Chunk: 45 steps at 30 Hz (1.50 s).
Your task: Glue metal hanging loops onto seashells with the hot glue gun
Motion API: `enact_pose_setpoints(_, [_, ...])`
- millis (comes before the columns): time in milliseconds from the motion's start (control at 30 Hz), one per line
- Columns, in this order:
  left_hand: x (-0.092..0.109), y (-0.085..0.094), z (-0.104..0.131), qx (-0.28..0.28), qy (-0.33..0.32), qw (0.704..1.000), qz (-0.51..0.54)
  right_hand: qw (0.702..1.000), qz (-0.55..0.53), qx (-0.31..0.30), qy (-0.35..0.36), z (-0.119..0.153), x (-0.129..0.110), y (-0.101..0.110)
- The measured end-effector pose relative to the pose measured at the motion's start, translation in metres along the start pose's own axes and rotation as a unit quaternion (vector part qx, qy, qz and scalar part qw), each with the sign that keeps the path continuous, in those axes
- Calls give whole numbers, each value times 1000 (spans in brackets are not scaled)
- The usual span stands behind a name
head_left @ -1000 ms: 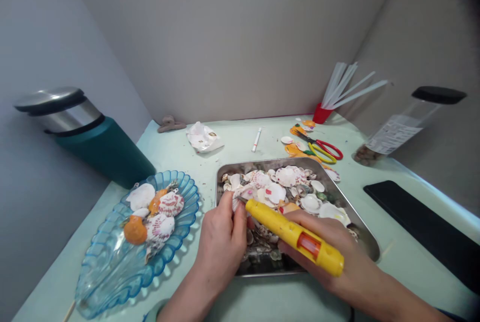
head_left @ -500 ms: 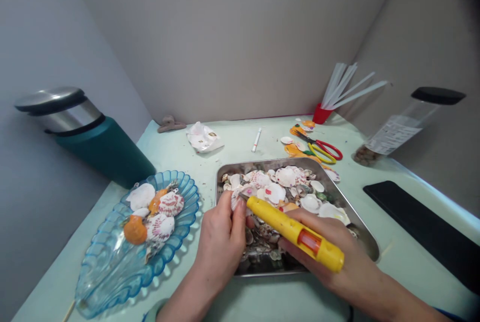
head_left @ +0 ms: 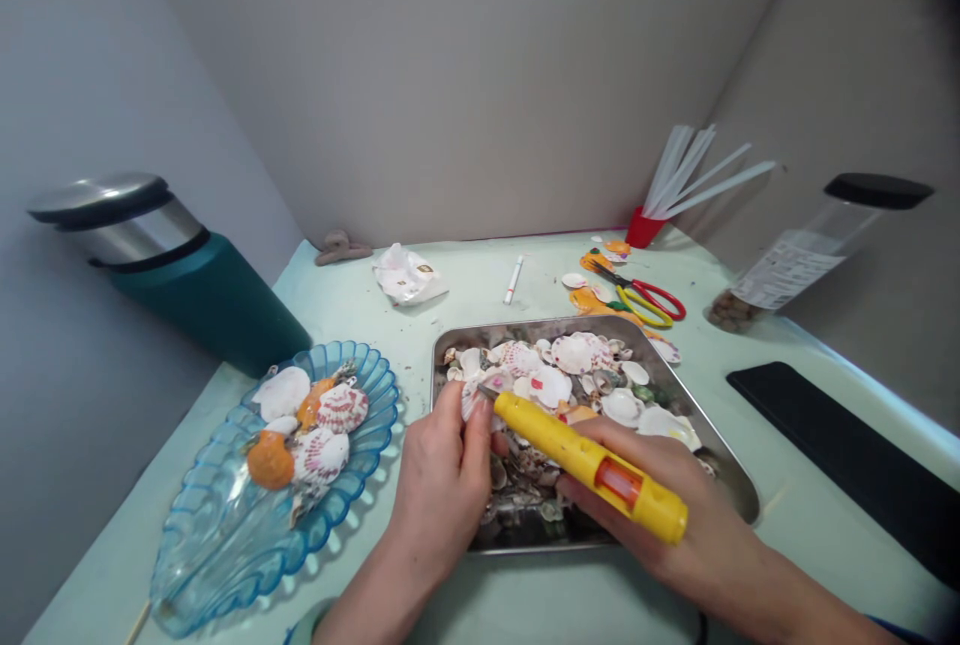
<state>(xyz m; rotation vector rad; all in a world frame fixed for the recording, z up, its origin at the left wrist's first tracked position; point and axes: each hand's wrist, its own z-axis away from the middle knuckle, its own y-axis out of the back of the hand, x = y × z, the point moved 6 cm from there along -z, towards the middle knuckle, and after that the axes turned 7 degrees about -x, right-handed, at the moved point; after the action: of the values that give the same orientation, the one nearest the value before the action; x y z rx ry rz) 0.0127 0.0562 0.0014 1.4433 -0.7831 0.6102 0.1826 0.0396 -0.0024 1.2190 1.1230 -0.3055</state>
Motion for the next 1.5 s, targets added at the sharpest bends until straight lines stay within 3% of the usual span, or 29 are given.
enact_pose_setpoints(1000, [2, 1, 0, 9, -3, 1000, 2, 1000, -2, 4, 9, 3, 2, -2])
enact_pose_setpoints(1500, [-3, -1, 2, 4, 16, 1000, 11, 999, 2, 38, 6, 1, 1, 2])
